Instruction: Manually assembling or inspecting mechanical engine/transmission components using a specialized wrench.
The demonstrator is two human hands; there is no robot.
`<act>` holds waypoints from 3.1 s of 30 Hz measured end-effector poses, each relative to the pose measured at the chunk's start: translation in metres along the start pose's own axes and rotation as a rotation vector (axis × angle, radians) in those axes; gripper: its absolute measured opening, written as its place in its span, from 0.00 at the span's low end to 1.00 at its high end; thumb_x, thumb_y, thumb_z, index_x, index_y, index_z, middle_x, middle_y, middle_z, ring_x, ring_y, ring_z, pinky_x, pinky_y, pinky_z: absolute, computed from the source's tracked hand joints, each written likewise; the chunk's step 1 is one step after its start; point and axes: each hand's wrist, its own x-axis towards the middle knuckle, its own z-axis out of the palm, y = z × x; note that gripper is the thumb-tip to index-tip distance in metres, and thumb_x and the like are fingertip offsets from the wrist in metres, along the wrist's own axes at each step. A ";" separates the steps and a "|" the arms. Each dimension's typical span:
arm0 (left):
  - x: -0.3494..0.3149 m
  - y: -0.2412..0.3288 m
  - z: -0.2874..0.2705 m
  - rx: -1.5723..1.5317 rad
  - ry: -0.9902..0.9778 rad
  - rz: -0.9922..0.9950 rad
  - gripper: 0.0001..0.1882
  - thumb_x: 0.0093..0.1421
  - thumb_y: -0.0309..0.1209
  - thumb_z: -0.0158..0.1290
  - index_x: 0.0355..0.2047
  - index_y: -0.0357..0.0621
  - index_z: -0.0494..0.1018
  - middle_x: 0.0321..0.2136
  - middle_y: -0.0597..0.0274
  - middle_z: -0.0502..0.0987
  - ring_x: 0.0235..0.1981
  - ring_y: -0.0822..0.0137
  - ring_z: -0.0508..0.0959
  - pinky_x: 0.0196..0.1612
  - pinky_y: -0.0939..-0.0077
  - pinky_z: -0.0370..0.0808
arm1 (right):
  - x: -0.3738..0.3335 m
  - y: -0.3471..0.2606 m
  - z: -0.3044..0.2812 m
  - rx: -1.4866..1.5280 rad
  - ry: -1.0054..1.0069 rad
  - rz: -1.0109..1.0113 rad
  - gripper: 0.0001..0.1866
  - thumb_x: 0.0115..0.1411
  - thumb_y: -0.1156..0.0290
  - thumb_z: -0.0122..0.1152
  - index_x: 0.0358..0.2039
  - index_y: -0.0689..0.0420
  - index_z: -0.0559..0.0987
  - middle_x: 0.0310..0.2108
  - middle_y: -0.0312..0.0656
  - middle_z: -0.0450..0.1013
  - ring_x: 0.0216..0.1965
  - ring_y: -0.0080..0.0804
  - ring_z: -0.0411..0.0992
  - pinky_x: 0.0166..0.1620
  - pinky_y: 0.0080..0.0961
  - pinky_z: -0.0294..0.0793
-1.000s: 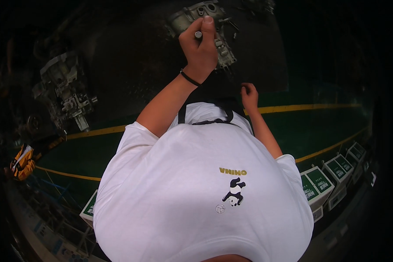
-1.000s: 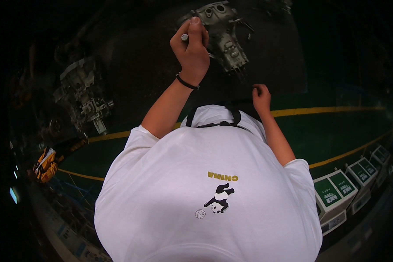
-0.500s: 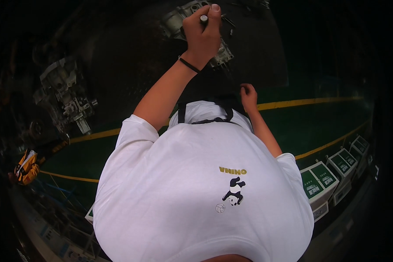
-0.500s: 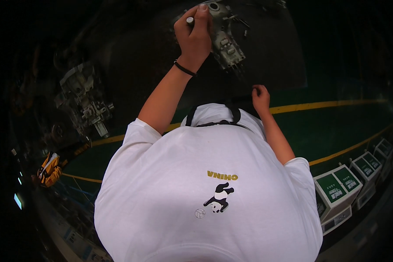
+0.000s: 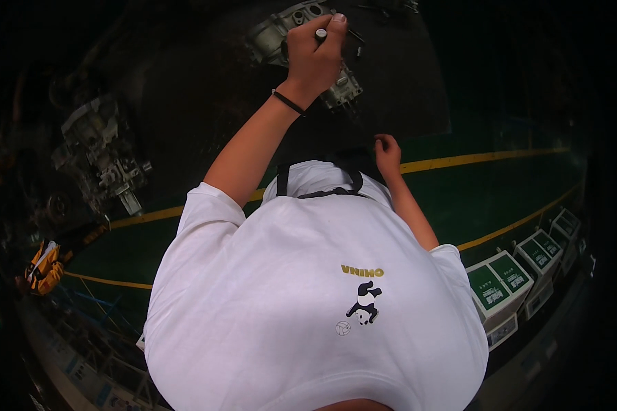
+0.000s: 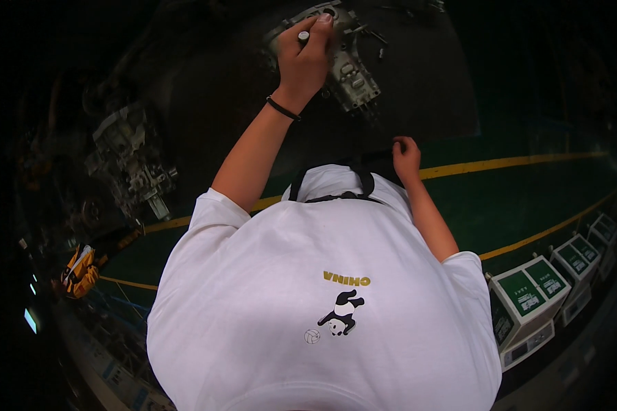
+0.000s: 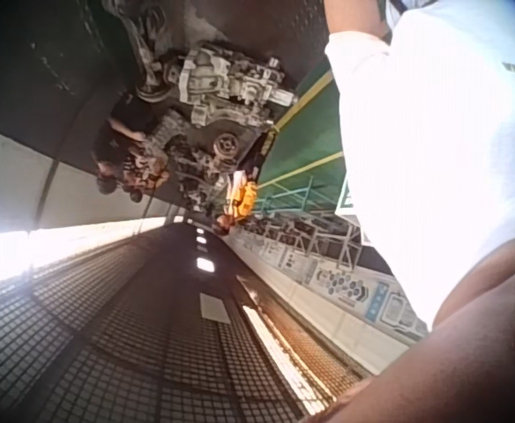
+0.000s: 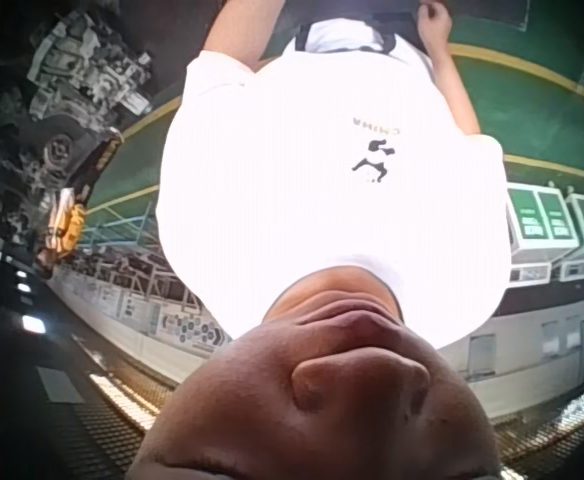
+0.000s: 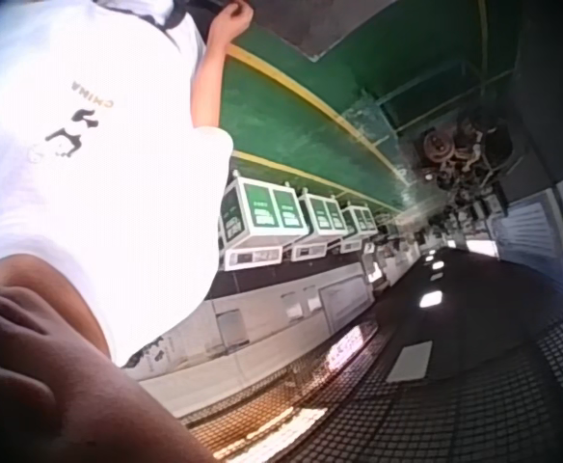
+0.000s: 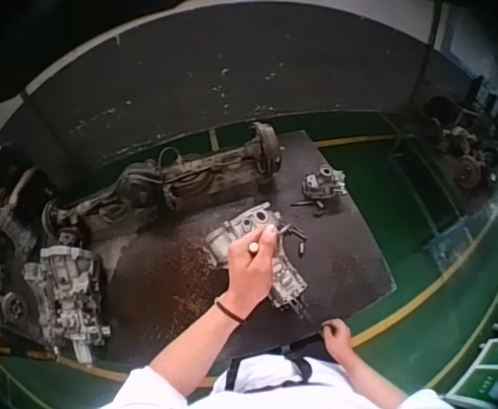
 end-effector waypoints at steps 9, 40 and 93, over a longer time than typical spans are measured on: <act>-0.001 0.005 -0.006 -0.145 0.012 -0.044 0.20 0.68 0.36 0.47 0.19 0.41 0.69 0.15 0.74 0.66 0.16 0.82 0.62 0.21 0.84 0.56 | 0.002 -0.010 0.000 0.023 -0.021 0.006 0.08 0.60 0.76 0.55 0.37 0.63 0.80 0.35 0.46 0.76 0.32 0.36 0.77 0.37 0.29 0.75; 0.006 0.015 0.003 -0.131 -0.408 -0.098 0.19 0.69 0.36 0.47 0.22 0.39 0.68 0.16 0.73 0.63 0.19 0.82 0.59 0.22 0.83 0.55 | 0.004 0.015 0.003 0.075 -0.008 0.104 0.08 0.59 0.74 0.56 0.37 0.63 0.80 0.32 0.46 0.77 0.30 0.34 0.77 0.35 0.28 0.75; -0.013 0.022 0.047 0.118 -0.334 -0.124 0.19 0.66 0.33 0.51 0.19 0.35 0.68 0.10 0.63 0.61 0.14 0.73 0.60 0.19 0.74 0.58 | 0.090 -0.261 0.069 0.067 -0.895 -0.462 0.11 0.60 0.71 0.61 0.25 0.61 0.73 0.20 0.37 0.68 0.22 0.27 0.66 0.28 0.30 0.65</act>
